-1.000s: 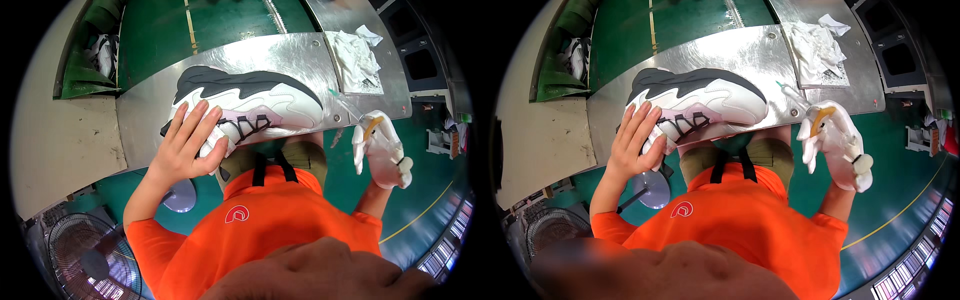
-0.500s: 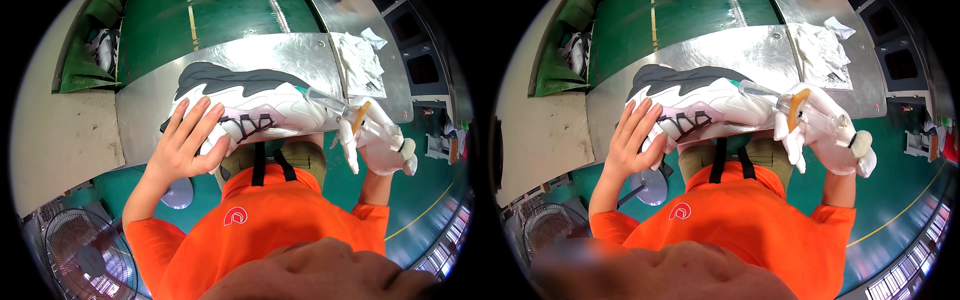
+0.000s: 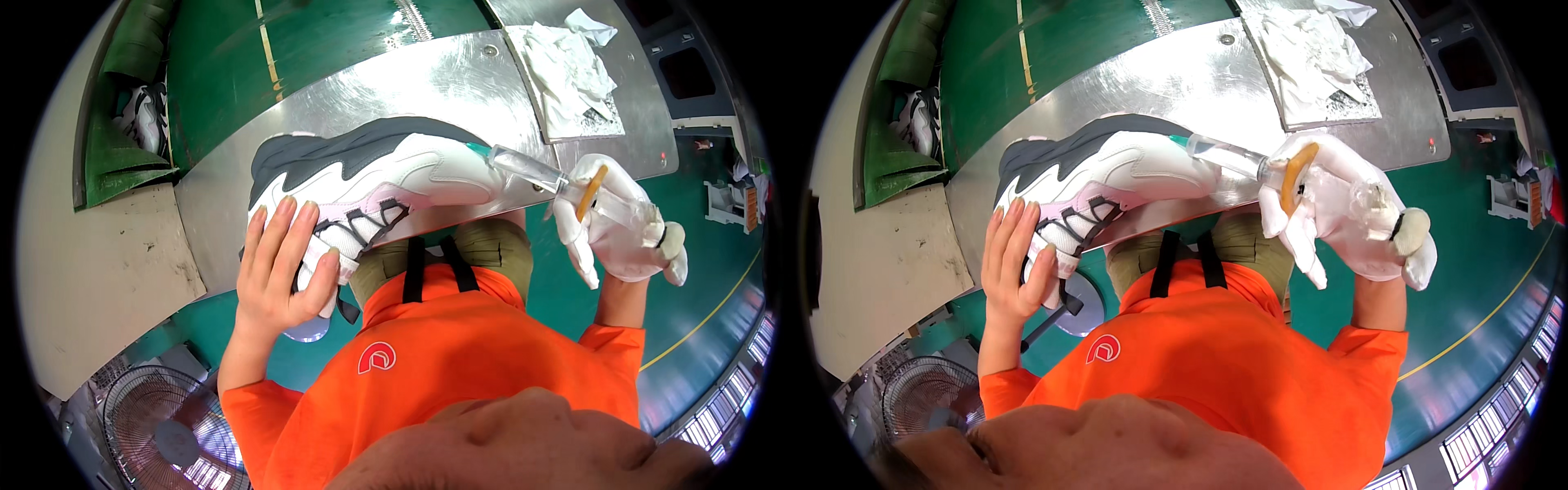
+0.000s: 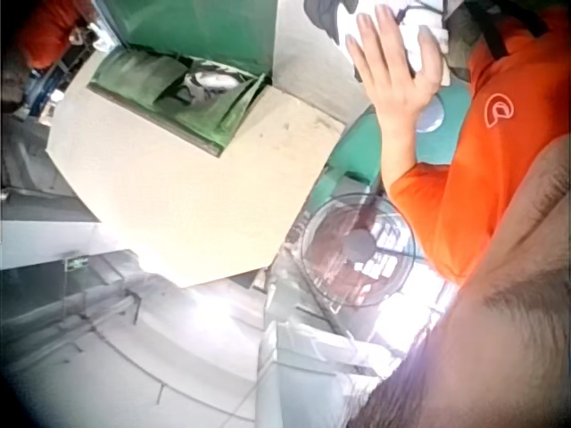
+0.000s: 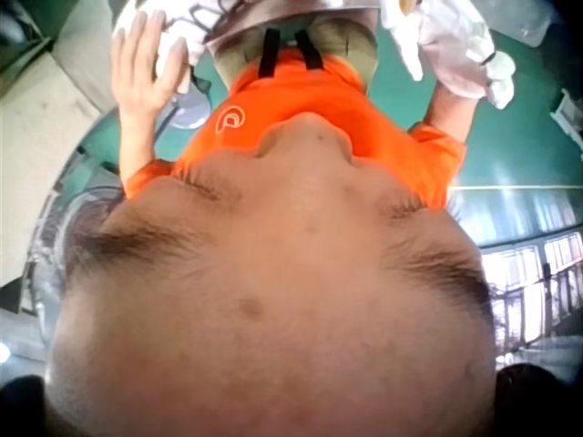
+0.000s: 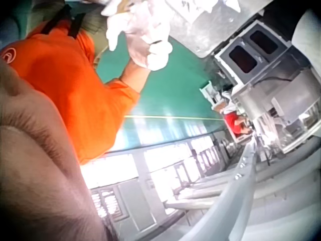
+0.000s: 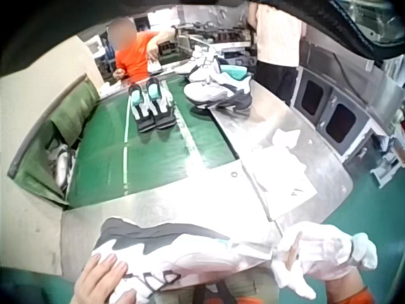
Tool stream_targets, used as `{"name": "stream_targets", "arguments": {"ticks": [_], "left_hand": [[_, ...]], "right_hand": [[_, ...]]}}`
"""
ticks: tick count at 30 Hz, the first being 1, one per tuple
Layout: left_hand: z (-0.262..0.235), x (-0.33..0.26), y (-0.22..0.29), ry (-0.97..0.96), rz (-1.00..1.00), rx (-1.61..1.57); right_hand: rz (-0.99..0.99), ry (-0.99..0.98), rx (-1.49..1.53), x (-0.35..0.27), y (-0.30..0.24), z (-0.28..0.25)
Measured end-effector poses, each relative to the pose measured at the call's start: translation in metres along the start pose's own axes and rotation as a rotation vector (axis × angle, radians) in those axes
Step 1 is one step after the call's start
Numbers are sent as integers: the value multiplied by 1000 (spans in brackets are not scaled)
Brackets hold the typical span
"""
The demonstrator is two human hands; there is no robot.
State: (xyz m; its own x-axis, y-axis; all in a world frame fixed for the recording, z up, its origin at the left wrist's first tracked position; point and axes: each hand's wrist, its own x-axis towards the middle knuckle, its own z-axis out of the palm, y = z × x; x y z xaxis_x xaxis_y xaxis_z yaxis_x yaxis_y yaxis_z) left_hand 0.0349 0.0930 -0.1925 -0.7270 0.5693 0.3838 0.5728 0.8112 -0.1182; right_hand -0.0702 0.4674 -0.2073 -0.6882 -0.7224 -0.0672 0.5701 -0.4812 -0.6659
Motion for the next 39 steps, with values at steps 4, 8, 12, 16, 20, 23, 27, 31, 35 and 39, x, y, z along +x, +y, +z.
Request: {"name": "stream_targets", "arguments": {"ticks": [4,8,12,16,20,23,27,31,35,39], "left_hand": [[-2,-4,11,-21,-16,39],[-3,-5,21,-39,-43,58],[-4,-3,30,-51,-70,80],[-6,1,34,-68,-83,85],[-3,-1,35,-54,-90,65],[-2,0,35,-48,-85,78],[1,-3,36,-32,-76,81],[2,-4,36,-21,-67,90],[4,-5,37,-2,-63,75],[3,-6,37,-7,-68,67]], "right_hand": [[16,43,80,-6,4,-9],[-23,10,210,-11,17,-20],[-126,-88,322,-14,36,-33],[-189,-79,353,-19,51,-35],[-242,-66,375,-22,61,-32],[-269,-69,373,-24,65,-28],[-295,-26,327,-26,67,-17],[-322,28,262,-31,64,-7],[-346,78,165,-33,60,7],[-358,126,79,-36,59,18]]}}
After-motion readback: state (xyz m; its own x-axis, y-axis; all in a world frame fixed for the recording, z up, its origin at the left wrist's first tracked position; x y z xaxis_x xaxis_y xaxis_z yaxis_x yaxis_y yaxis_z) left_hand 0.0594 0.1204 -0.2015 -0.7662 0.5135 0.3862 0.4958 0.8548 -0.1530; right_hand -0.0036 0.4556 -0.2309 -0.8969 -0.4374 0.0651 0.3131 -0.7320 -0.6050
